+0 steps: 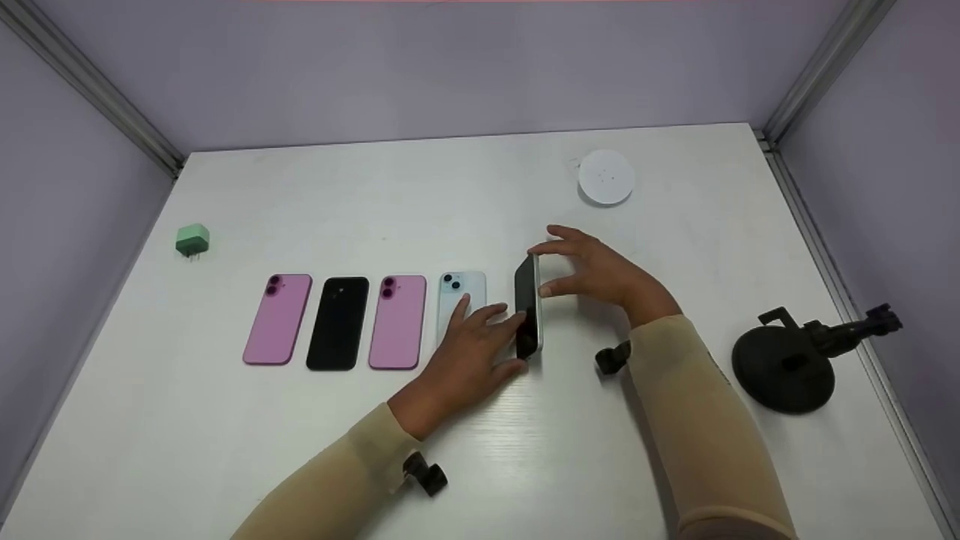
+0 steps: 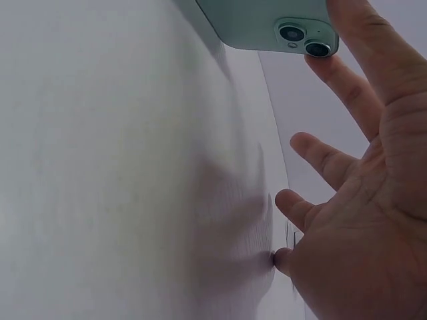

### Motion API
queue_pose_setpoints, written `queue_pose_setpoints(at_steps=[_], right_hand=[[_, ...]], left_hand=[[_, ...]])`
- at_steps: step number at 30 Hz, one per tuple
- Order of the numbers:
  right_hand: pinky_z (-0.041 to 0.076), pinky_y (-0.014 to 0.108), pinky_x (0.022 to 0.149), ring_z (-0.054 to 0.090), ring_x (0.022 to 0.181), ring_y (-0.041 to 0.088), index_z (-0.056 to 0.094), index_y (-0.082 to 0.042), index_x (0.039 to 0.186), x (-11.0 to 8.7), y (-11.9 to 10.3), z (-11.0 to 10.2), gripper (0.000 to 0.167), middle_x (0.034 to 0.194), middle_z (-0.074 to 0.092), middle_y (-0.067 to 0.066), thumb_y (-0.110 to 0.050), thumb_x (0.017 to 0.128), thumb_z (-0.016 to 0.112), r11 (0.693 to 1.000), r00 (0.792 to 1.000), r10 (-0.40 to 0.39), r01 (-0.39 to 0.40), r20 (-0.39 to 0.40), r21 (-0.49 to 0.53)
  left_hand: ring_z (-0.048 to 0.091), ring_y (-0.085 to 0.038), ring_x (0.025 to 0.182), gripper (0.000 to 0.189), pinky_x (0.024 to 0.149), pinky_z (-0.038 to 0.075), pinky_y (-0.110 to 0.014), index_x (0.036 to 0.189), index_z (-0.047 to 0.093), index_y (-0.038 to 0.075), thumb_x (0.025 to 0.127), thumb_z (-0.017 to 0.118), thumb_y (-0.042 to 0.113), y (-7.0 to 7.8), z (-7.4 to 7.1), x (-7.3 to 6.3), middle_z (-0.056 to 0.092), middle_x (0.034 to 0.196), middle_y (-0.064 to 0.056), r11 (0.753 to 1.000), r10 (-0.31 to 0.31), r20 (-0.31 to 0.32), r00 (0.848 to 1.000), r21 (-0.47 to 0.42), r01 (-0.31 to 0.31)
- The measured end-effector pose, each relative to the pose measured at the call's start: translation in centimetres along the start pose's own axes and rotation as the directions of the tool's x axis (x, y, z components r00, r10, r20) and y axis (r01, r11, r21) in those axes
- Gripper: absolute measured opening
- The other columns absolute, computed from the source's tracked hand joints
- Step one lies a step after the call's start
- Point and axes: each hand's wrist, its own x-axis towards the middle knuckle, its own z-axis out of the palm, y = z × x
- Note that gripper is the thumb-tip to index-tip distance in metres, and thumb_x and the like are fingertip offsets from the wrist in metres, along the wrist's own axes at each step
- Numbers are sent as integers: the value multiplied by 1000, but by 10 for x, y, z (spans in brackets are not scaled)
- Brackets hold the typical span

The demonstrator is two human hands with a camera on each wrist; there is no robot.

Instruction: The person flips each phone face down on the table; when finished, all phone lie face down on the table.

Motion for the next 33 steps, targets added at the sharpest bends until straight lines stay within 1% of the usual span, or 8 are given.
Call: queue_pose_setpoints(at_steps=[4, 7, 10, 14, 16, 22, 27, 33], right_hand=[[21, 75, 129, 22, 167, 45, 63, -23, 155, 4, -4, 2, 66, 180, 30, 10, -35, 94, 87, 1000, 1000, 3, -3, -6, 12], [21, 75, 129, 23, 167, 45, 64, -24, 154, 5, -6, 3, 65, 180, 31, 9, -35, 94, 87, 1000, 1000, 2, -2, -15, 18], [20, 75, 129, 23, 167, 45, 65, -24, 154, 6, -7, 3, 65, 179, 32, 10, -37, 94, 87, 1000, 1000, 0, 1, -18, 18], [19, 74, 130, 22, 167, 45, 65, -23, 152, 5, -6, 5, 64, 179, 33, 11, -32, 92, 89, 1000, 1000, 9, -9, -24, 17], [17, 72, 131, 22, 167, 46, 64, -20, 151, 6, -7, 10, 65, 177, 35, 13, -22, 91, 90, 1000, 1000, 2, -2, -29, -3], [7, 71, 133, 16, 166, 51, 60, -18, 155, 10, -12, 35, 78, 175, 38, 17, -1, 84, 88, 984, 999, 30, -37, -40, -172], [1, 75, 131, 11, 167, 53, 65, -17, 150, 13, -17, 43, 71, 177, 35, 18, -4, 84, 89, 984, 995, 59, -71, -77, -166], [1, 78, 130, 12, 167, 52, 72, -13, 142, 16, -14, 47, 64, 177, 33, 19, -12, 83, 94, 981, 994, 65, -81, -92, -179]], left_hand=[[53, -21, 152, 81, 135, 22, -60, 174, 28, 35, 106, 70, 47, -1, -2, -4, 75, 141, 5, 999, 43, -36, 998, -1, -43], [57, -25, 148, 77, 134, 25, -61, 172, 32, 41, 106, 72, 41, -1, -4, -5, 77, 139, 2, 996, 87, -61, 994, 4, -86], [58, -27, 147, 72, 133, 26, -61, 168, 38, 41, 106, 74, 38, 0, -5, -6, 77, 139, 1, 995, 99, -64, 993, -2, -100], [57, -25, 149, 71, 133, 27, -59, 167, 41, 38, 105, 75, 35, 2, -4, -7, 75, 142, 2, 996, 78, -51, 996, -48, -81], [57, -24, 150, 71, 133, 27, -59, 167, 41, 37, 105, 75, 32, 2, -3, -8, 74, 145, 3, 995, 68, -47, 997, -72, -71], [58, -23, 149, 72, 133, 29, -58, 170, 38, 37, 107, 72, 31, 1, -2, -11, 76, 141, 6, 995, 45, -41, 998, -91, -48], [58, -21, 149, 74, 133, 27, -58, 171, 35, 39, 107, 72, 31, 0, -3, -12, 81, 127, 8, 995, 23, -25, 999, -98, -26], [58, -20, 149, 74, 135, 23, -58, 170, 36, 39, 106, 73, 30, -2, -3, -13, 82, 126, 7, 989, 1, -18, 1000, -145, -4]])
